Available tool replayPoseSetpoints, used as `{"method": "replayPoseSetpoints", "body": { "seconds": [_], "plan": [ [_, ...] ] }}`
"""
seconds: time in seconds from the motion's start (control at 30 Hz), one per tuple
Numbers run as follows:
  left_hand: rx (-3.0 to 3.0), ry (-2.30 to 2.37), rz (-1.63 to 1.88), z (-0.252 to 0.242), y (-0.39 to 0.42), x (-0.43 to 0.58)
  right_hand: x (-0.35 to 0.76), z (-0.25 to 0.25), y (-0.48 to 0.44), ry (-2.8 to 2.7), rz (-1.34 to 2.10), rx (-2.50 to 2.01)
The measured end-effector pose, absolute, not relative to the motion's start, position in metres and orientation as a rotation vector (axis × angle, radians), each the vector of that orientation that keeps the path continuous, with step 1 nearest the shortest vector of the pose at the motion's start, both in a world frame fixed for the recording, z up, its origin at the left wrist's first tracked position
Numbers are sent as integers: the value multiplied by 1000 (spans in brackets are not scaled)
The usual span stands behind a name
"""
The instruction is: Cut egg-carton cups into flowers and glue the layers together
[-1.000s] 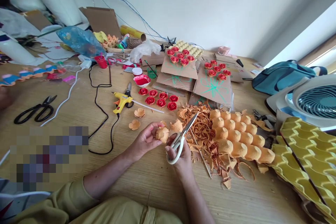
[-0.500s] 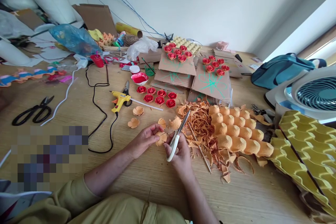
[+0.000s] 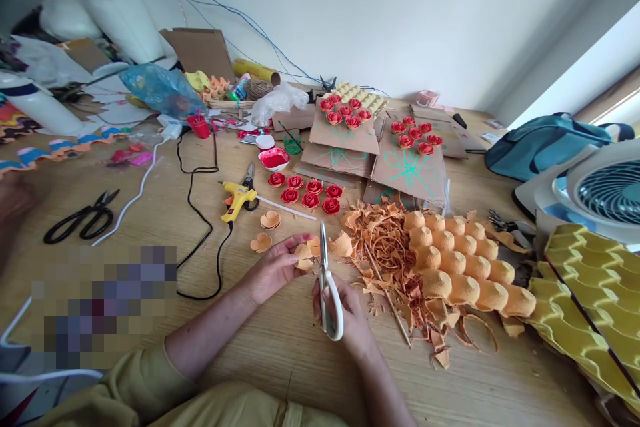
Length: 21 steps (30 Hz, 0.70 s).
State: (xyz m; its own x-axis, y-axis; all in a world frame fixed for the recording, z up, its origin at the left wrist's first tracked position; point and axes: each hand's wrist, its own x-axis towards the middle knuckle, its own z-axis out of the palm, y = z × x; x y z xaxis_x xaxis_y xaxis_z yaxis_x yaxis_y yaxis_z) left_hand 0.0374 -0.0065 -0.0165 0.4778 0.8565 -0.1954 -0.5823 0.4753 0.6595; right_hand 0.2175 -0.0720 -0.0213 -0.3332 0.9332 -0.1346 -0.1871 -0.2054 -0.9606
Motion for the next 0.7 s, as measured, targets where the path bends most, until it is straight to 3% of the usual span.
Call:
{"method": "replayPoseSetpoints", "body": {
  "seconds": [0.3, 0.7],
  "plan": [
    [511, 517, 923, -17, -7, 35, 216, -32, -75, -1001, 1972, -819],
    [471, 561, 955, -13, -6, 35, 220, -22, -71, -1354, 1444, -1097]
  ]
}}
